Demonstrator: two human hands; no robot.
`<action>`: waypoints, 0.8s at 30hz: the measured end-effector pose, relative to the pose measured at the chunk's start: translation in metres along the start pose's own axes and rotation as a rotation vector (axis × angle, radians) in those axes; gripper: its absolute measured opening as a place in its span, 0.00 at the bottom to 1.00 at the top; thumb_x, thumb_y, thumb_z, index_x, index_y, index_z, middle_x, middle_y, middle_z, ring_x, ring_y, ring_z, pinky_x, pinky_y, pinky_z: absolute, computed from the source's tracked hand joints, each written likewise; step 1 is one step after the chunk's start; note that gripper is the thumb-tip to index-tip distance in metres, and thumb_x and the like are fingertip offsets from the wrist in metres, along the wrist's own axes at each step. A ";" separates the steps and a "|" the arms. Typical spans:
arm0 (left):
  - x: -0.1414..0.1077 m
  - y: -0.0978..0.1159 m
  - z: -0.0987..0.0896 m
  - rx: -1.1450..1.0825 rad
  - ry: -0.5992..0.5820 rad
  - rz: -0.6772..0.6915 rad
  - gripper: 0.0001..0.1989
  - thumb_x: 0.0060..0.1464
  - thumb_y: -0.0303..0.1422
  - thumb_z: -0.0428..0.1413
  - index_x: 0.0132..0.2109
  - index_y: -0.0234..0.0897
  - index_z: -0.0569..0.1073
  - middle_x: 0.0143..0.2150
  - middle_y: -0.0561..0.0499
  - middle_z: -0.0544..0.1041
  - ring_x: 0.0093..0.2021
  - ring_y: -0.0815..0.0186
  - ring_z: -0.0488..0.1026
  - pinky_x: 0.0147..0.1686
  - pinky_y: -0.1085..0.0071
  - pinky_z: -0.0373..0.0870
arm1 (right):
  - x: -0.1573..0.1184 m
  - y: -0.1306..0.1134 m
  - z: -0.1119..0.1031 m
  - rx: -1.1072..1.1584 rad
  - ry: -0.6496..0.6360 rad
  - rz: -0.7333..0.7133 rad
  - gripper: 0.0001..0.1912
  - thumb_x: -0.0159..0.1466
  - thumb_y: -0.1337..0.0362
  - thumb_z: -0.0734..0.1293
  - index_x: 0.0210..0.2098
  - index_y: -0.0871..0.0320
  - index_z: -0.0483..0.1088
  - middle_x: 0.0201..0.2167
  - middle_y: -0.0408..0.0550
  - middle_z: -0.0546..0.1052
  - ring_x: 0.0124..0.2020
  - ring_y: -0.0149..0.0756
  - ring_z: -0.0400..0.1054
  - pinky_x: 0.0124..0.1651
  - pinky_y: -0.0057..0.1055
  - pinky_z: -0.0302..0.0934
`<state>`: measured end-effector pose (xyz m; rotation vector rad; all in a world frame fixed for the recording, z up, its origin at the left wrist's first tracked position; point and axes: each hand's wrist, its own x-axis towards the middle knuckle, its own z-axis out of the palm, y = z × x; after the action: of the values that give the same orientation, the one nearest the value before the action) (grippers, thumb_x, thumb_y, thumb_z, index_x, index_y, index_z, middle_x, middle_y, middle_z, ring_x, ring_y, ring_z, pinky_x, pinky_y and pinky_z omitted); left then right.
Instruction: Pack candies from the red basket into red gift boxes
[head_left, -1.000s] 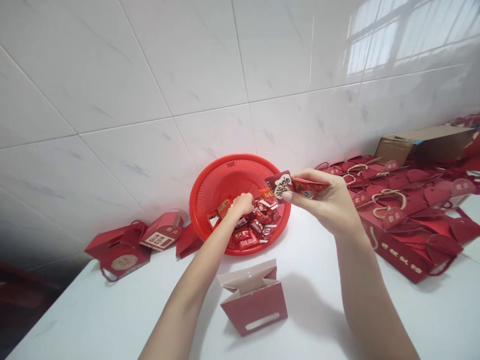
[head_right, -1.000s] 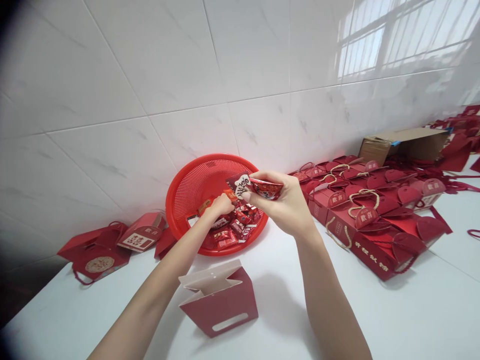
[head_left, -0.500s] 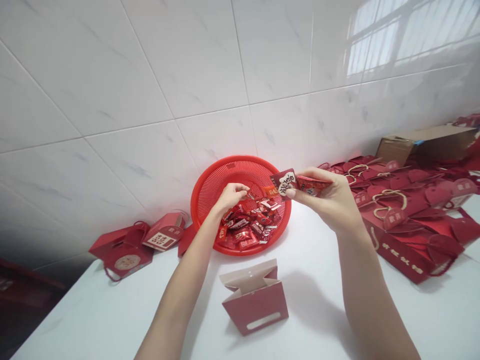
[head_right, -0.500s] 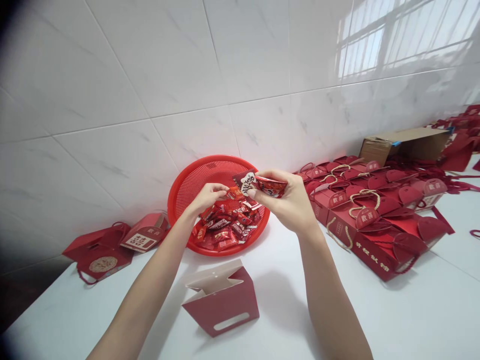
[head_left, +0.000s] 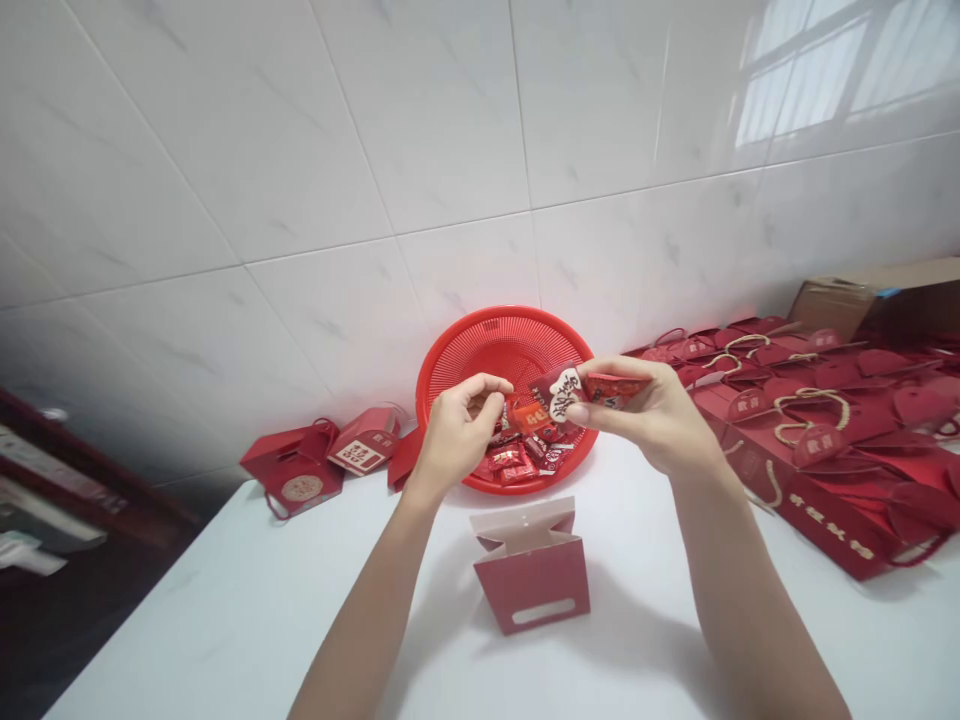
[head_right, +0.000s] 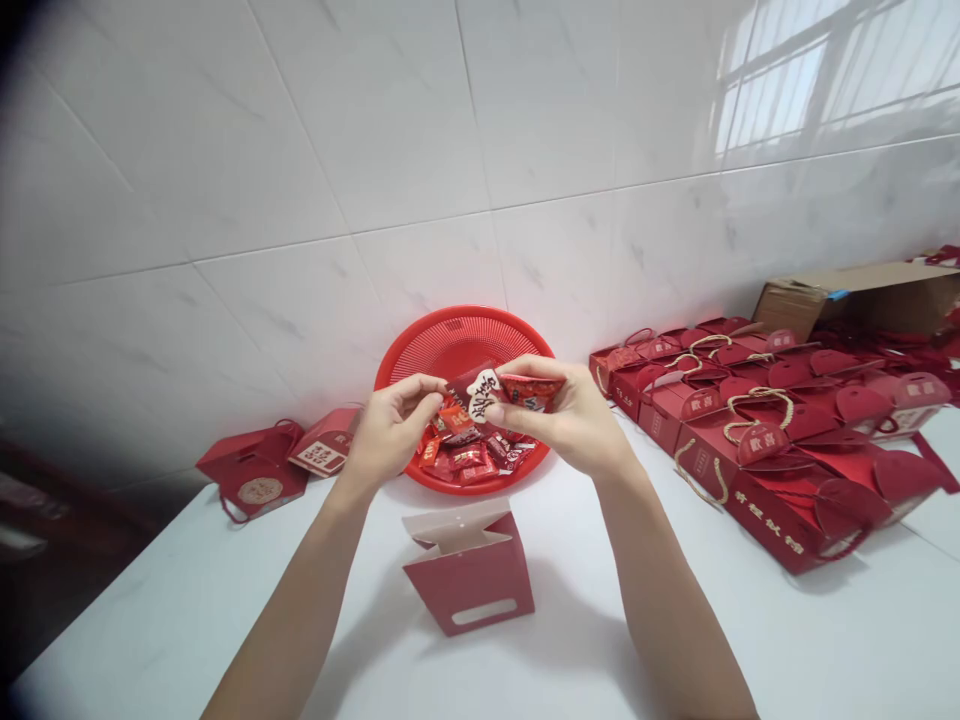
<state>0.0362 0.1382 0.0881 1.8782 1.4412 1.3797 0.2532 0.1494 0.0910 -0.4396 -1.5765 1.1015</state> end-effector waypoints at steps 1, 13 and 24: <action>-0.008 0.004 0.000 0.021 0.050 0.038 0.11 0.57 0.35 0.53 0.42 0.36 0.78 0.39 0.49 0.81 0.38 0.65 0.77 0.38 0.72 0.73 | -0.001 0.000 0.004 0.012 -0.029 0.021 0.12 0.54 0.61 0.79 0.36 0.57 0.79 0.33 0.46 0.81 0.33 0.36 0.75 0.36 0.32 0.71; -0.070 0.035 -0.004 -0.247 0.271 0.099 0.09 0.57 0.36 0.59 0.42 0.37 0.78 0.41 0.49 0.81 0.40 0.65 0.79 0.40 0.72 0.77 | -0.014 -0.005 0.026 0.167 0.013 0.069 0.14 0.52 0.61 0.80 0.36 0.55 0.79 0.33 0.45 0.80 0.34 0.36 0.74 0.38 0.32 0.71; -0.091 0.023 -0.021 -0.204 0.034 0.000 0.12 0.56 0.40 0.60 0.44 0.39 0.80 0.48 0.45 0.79 0.47 0.59 0.78 0.47 0.65 0.77 | -0.027 -0.011 0.021 0.118 -0.043 0.062 0.12 0.51 0.62 0.80 0.34 0.55 0.79 0.31 0.44 0.80 0.33 0.36 0.75 0.38 0.32 0.72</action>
<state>0.0305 0.0432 0.0733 1.7333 1.2630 1.5038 0.2459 0.1146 0.0857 -0.3901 -1.5343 1.2512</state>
